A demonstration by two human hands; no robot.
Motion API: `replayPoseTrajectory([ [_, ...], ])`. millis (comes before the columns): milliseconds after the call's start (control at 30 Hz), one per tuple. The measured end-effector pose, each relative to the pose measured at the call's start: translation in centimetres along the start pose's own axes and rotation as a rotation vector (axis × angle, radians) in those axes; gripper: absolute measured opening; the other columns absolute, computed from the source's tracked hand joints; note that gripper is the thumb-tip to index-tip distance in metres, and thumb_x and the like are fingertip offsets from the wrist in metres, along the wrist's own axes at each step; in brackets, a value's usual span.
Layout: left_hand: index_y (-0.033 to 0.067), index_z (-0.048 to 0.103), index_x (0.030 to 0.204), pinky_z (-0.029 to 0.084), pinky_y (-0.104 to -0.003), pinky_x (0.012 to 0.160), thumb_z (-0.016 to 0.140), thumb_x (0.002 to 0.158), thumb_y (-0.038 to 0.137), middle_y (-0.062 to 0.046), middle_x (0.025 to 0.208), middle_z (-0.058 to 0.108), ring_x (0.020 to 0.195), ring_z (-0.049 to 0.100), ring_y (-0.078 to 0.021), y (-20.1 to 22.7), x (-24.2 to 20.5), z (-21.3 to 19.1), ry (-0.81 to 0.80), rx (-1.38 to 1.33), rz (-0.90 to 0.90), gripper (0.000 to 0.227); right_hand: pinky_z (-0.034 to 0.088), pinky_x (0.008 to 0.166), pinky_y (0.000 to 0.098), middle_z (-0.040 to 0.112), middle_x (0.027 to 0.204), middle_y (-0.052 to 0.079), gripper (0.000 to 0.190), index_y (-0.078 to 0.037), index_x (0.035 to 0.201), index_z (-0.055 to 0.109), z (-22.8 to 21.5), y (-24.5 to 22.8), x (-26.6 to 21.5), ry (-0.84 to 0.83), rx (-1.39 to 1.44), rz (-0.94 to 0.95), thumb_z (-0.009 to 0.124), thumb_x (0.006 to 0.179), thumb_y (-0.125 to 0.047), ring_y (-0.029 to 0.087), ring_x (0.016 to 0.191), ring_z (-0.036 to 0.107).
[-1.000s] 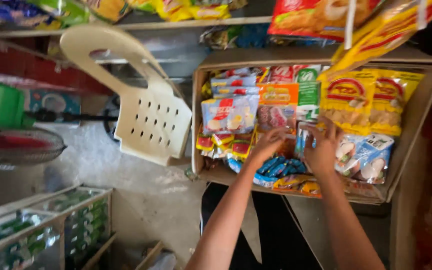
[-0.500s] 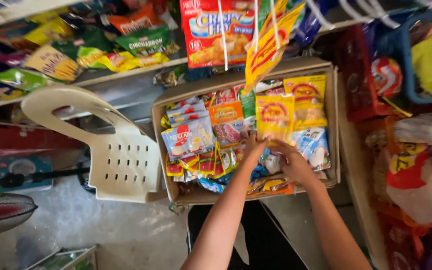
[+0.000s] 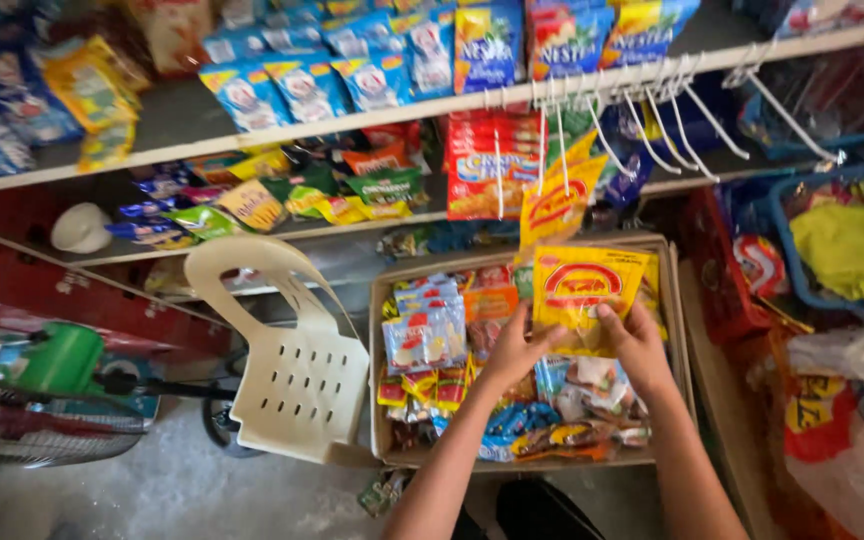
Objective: Sorting and organizing various food and snack packets from a large box onto store shelves.
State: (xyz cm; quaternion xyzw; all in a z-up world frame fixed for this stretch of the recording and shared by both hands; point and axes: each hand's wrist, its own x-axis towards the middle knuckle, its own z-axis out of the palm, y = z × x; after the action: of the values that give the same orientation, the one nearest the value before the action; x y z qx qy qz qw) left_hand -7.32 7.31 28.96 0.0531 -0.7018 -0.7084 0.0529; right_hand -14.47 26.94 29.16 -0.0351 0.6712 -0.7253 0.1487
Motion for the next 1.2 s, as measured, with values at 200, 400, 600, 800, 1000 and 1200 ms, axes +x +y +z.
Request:
replayPoseTrajectory([
  [200,0.0046,0.024,0.157,0.052,-0.039,0.101,0.069,0.101,0.029,-0.019,0.134,0.067,0.123,0.069,-0.0284,7.8,1.1,-0.2,0.201,0.194,0.154,0.076,0.042,0.06,0.0216,0.06,0.088,-0.008,0.021,-0.009,0.119,0.062,3.3,-7.3,1.0,-0.009,-0.09,-0.145,0.063,0.103,-0.022,0.001,0.071,0.051],
  [400,0.0078,0.012,0.161,0.046,-0.04,0.11,0.063,0.1,0.021,-0.026,0.149,0.053,0.136,0.058,-0.0322,11.9,1.3,-0.2,0.214,0.068,0.213,0.081,0.038,0.056,0.0198,0.058,0.086,-0.009,0.018,-0.01,0.118,0.061,4.6,-8.9,1.6,0.006,-0.043,-0.17,0.063,0.103,-0.02,0.0,0.068,0.048],
  [600,0.0064,0.031,0.159,0.039,-0.045,0.12,0.065,0.103,0.015,-0.024,0.159,0.044,0.15,0.044,-0.036,10.7,2.4,-0.3,0.252,0.296,0.434,0.066,0.039,0.056,0.0211,0.059,0.085,-0.007,0.016,-0.008,0.116,0.06,4.5,-8.9,2.4,0.008,-0.039,-0.173,0.063,0.105,-0.019,0.002,0.067,0.049],
  [800,0.0104,0.032,0.161,0.039,-0.046,0.12,0.064,0.102,0.017,-0.022,0.158,0.045,0.148,0.045,-0.0385,12.1,2.6,-0.7,0.212,0.297,0.418,0.066,0.039,0.054,0.0211,0.06,0.083,-0.008,0.014,-0.01,0.114,0.06,4.9,-9.3,2.7,0.015,0.001,-0.133,0.062,0.104,-0.019,0.002,0.065,0.049],
  [1000,0.0134,0.029,0.163,0.046,-0.045,0.113,0.063,0.105,0.022,-0.022,0.155,0.045,0.142,0.05,-0.0396,10.9,4.4,-1.0,0.214,0.357,0.324,0.068,0.038,0.053,0.0222,0.057,0.08,-0.007,0.013,-0.01,0.111,0.06,4.5,-8.1,5.0,0.037,0.003,-0.126,0.063,0.105,-0.02,0.003,0.063,0.048],
  [1200,0.015,0.027,0.163,0.049,-0.047,0.107,0.07,0.097,0.02,-0.023,0.146,0.045,0.134,0.051,-0.0413,9.1,8.7,-0.4,0.213,0.328,0.309,0.079,0.038,0.049,0.0266,0.055,0.074,-0.003,0.018,-0.008,0.106,0.059,4.3,-7.2,10.3,0.098,-0.076,-0.077,0.066,0.103,-0.025,0.008,0.058,0.048],
])
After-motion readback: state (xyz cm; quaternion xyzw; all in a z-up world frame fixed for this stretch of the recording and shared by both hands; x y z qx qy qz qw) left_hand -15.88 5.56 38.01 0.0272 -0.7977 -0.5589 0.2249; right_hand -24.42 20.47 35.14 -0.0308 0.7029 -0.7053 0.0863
